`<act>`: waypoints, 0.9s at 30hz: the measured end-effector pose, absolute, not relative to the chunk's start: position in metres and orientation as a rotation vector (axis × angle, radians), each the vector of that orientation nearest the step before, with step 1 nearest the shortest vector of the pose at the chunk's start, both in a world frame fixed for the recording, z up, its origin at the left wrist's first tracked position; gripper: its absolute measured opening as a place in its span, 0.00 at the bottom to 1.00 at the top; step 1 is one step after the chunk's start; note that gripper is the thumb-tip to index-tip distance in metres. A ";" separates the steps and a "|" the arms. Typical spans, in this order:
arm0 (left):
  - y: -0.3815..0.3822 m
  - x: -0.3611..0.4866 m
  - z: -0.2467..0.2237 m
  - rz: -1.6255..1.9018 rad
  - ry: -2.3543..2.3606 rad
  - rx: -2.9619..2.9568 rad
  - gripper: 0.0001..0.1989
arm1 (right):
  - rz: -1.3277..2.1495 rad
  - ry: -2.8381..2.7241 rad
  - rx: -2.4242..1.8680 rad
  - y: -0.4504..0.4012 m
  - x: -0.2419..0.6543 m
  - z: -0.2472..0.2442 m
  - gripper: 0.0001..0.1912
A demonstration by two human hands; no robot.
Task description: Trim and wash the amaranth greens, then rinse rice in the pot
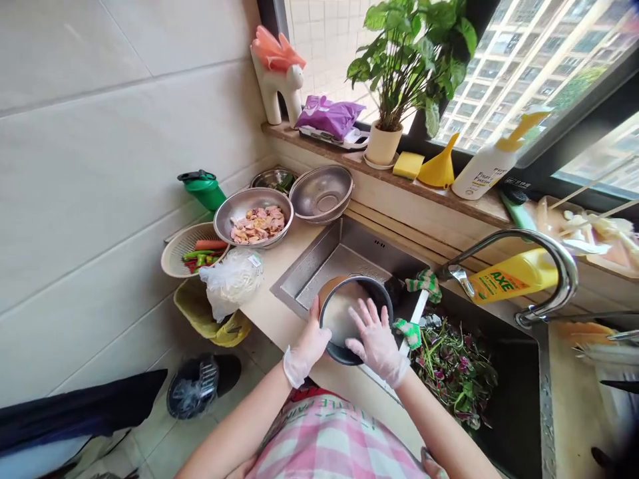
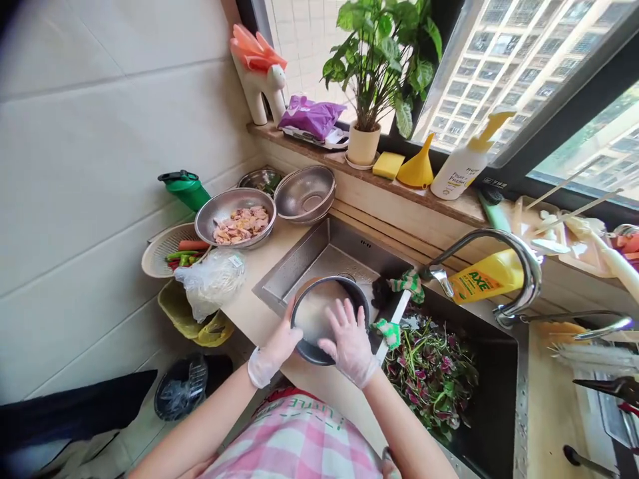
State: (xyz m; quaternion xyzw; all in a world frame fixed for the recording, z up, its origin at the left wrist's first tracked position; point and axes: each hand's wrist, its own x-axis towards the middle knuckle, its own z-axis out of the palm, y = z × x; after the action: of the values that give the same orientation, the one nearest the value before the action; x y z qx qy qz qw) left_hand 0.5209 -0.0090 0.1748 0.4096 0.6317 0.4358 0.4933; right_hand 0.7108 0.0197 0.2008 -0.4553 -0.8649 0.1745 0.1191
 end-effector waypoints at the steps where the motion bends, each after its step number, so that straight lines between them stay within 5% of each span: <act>1: -0.008 0.521 0.176 1.048 1.536 0.957 0.46 | 0.640 -2.421 -1.320 0.021 0.713 0.200 0.34; 7: -0.004 0.523 0.193 0.963 1.589 0.802 0.49 | 1.337 -1.232 -1.152 0.027 0.726 0.200 0.31; 16: -0.005 0.517 0.202 1.044 1.616 0.995 0.46 | 1.412 -0.173 -0.998 0.018 0.740 0.174 0.24; 20: -0.004 0.516 0.207 1.046 1.657 1.058 0.45 | 1.224 -0.398 -1.198 0.009 0.739 0.163 0.23; 27: -0.001 0.516 0.214 0.990 1.666 1.065 0.46 | 0.364 -1.847 -1.550 -0.007 0.729 0.170 0.19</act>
State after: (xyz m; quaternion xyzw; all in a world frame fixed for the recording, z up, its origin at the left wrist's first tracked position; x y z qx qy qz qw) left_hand 0.5162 -0.0014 0.2137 0.4305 0.6733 0.4001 0.4486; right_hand 0.7286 -0.0071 0.1698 -0.5967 -0.7111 0.1402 0.3444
